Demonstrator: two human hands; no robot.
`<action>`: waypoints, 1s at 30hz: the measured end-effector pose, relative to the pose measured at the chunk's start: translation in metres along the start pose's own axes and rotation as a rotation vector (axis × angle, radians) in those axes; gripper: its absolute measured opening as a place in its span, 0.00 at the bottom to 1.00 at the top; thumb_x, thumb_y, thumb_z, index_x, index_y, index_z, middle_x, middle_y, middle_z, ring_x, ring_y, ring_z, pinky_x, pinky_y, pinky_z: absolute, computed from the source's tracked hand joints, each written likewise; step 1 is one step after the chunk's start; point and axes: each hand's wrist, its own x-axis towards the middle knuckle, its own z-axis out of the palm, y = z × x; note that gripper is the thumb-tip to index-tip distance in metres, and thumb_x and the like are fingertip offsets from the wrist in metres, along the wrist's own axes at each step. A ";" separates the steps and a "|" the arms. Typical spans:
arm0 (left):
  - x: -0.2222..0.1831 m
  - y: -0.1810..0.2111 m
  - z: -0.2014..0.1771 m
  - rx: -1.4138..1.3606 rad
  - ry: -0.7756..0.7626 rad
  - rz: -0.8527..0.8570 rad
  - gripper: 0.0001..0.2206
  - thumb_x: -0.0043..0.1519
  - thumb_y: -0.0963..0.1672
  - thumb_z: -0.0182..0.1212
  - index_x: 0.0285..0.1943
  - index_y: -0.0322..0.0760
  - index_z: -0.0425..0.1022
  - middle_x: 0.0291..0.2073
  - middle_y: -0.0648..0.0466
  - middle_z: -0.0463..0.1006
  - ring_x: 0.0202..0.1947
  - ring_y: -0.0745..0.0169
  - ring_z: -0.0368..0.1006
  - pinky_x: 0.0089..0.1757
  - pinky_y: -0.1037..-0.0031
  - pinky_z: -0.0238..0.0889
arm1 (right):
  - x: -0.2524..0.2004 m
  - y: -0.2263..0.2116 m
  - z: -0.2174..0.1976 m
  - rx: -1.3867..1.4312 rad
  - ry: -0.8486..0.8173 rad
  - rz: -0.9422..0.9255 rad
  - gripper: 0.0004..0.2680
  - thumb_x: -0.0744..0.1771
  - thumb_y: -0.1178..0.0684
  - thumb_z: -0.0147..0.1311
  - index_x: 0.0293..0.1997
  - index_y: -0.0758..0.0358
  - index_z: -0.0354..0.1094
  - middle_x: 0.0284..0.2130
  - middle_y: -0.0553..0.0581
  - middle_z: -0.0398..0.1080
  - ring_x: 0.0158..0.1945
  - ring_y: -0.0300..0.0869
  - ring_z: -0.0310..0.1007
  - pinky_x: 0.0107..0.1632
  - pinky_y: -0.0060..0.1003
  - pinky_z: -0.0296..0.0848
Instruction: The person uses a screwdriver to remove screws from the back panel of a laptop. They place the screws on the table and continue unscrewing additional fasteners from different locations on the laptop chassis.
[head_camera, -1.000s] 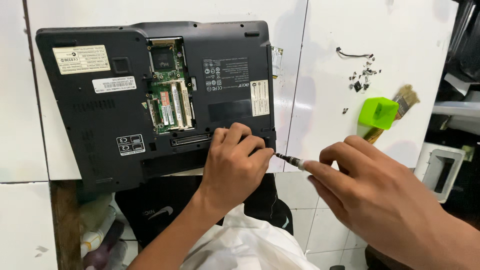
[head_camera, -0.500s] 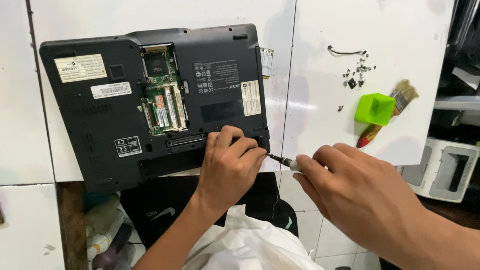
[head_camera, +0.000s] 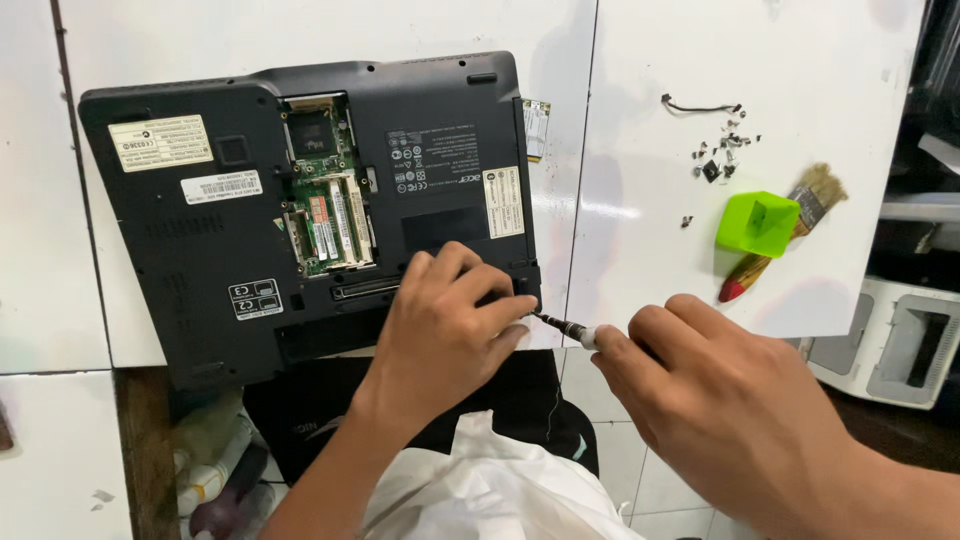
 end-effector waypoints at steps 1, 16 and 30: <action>0.000 0.002 0.005 0.001 -0.001 0.001 0.12 0.53 0.44 0.84 0.43 0.43 0.88 0.38 0.54 0.81 0.43 0.48 0.69 0.38 0.56 0.57 | 0.001 0.004 -0.001 0.001 0.002 0.001 0.03 0.71 0.51 0.58 0.45 0.54 0.68 0.27 0.48 0.65 0.27 0.44 0.65 0.21 0.42 0.64; 0.045 0.023 0.020 -0.256 0.165 0.145 0.06 0.59 0.35 0.77 0.40 0.25 0.84 0.33 0.46 0.85 0.34 0.49 0.70 0.36 0.72 0.70 | -0.052 0.038 0.082 0.716 0.527 0.573 0.07 0.65 0.56 0.68 0.44 0.63 0.81 0.36 0.55 0.80 0.31 0.34 0.75 0.27 0.23 0.72; 0.194 -0.001 0.138 0.056 -0.297 -0.200 0.08 0.55 0.38 0.76 0.42 0.40 0.89 0.29 0.51 0.86 0.32 0.53 0.83 0.41 0.65 0.78 | -0.061 0.047 0.200 0.738 0.873 0.740 0.08 0.65 0.60 0.68 0.49 0.61 0.82 0.32 0.55 0.74 0.36 0.47 0.76 0.37 0.38 0.77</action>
